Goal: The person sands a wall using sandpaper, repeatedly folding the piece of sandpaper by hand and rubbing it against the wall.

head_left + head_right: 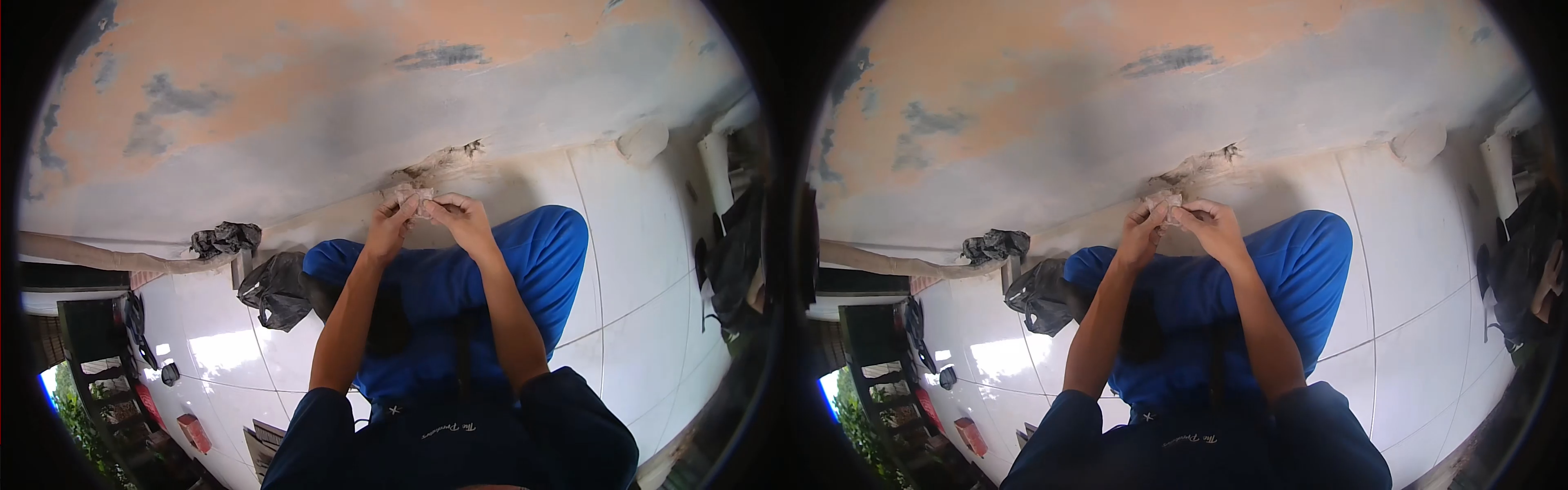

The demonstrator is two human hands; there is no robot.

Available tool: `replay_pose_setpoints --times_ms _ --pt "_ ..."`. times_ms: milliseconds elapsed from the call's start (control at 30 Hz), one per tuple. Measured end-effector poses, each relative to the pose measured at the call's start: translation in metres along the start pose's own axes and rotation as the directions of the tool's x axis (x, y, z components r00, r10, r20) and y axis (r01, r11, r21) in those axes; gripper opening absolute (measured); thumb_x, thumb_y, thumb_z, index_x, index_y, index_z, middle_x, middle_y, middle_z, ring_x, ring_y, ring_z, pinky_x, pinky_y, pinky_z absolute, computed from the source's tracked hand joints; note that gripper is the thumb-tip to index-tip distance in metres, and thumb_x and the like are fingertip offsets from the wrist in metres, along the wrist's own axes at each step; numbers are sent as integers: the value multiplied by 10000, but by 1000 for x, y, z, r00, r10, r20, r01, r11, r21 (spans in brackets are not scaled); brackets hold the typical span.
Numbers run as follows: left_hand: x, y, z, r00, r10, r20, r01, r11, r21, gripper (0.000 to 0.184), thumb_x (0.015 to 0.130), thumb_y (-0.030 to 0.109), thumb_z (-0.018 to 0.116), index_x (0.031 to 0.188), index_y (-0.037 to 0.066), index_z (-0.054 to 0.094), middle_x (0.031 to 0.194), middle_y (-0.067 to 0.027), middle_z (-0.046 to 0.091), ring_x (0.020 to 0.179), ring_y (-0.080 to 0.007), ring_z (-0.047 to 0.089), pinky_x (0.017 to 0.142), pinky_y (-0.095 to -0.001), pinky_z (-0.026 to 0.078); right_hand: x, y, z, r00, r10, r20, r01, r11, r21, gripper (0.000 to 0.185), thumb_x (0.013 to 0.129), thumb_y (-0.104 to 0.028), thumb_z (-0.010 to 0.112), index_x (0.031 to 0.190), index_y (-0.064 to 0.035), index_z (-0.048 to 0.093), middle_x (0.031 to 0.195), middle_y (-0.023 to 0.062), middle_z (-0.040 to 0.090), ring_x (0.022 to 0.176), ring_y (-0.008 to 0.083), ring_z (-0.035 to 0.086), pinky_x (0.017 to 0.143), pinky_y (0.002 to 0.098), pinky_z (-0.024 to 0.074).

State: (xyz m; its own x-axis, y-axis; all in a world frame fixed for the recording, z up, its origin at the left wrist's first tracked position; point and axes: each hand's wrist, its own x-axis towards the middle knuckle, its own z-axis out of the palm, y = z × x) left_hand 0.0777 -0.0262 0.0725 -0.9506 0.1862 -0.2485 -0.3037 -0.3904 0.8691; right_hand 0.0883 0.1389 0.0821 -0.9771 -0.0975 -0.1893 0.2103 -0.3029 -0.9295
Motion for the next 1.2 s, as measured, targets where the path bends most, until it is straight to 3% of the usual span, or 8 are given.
replay_pose_setpoints --times_ms 100,233,333,600,733,800,900,1200 --pt "-2 -3 -4 1000 29 3 -29 999 28 197 955 155 618 1089 17 660 921 2 647 754 -62 539 655 -220 412 1 6 -2 994 -102 46 105 991 -77 204 852 -83 723 1001 50 686 888 75 698 798 99 632 711 240 504" --pt "-1 1 -5 999 28 -39 -23 992 125 198 965 124 595 1113 3 649 976 -23 659 822 -78 575 704 -236 446 -3 3 0 995 -96 -4 96 991 -97 177 840 -45 722 986 48 681 895 82 703 829 108 643 735 248 510" --pt "-2 4 -2 1000 9 -26 -12 991 -131 205 963 108 593 1122 -11 643 1011 -38 663 860 -88 596 742 -238 473 -2 4 1 990 -113 -90 107 992 -71 158 833 -10 715 972 51 668 888 91 699 820 111 639 726 245 508" --pt "-1 0 -4 980 168 -104 -143 967 212 166 915 93 666 1040 -16 675 972 -63 683 846 -112 631 740 -249 518 0 3 -2 986 -48 -157 34 995 -91 144 832 12 708 957 47 646 860 91 681 803 122 634 706 233 500" --pt "0 1 -3 956 237 -174 -154 908 390 175 894 91 695 1026 -22 674 967 -76 687 837 -122 640 742 -261 537 -1 3 1 980 -158 -118 145 983 -113 165 846 -5 700 1003 30 660 884 74 688 823 107 637 727 236 507" --pt "0 3 -3 961 191 -201 -127 948 293 181 893 86 694 1031 -27 657 960 -82 685 832 -127 640 743 -259 535 1 7 2 961 -270 -61 264 960 -91 205 853 -31 699 1052 12 677 896 71 700 799 87 632 708 237 509" --pt "0 3 -8 969 178 -173 -145 971 187 188 890 75 694 1044 -13 633 946 -83 682 830 -134 641 746 -260 535 1 5 1 980 -197 31 198 980 -34 275 870 -50 688 1141 -4 674 871 47 693 764 64 614 668 223 499" --pt "4 0 -6 960 259 -107 -242 959 147 196 879 36 692 1059 37 615 849 -12 607 760 -105 584 652 -240 477 2 13 4 969 -242 -42 229 953 -197 253 897 -112 677 1119 9 681 704 -8 626 597 25 454 507 224 390"
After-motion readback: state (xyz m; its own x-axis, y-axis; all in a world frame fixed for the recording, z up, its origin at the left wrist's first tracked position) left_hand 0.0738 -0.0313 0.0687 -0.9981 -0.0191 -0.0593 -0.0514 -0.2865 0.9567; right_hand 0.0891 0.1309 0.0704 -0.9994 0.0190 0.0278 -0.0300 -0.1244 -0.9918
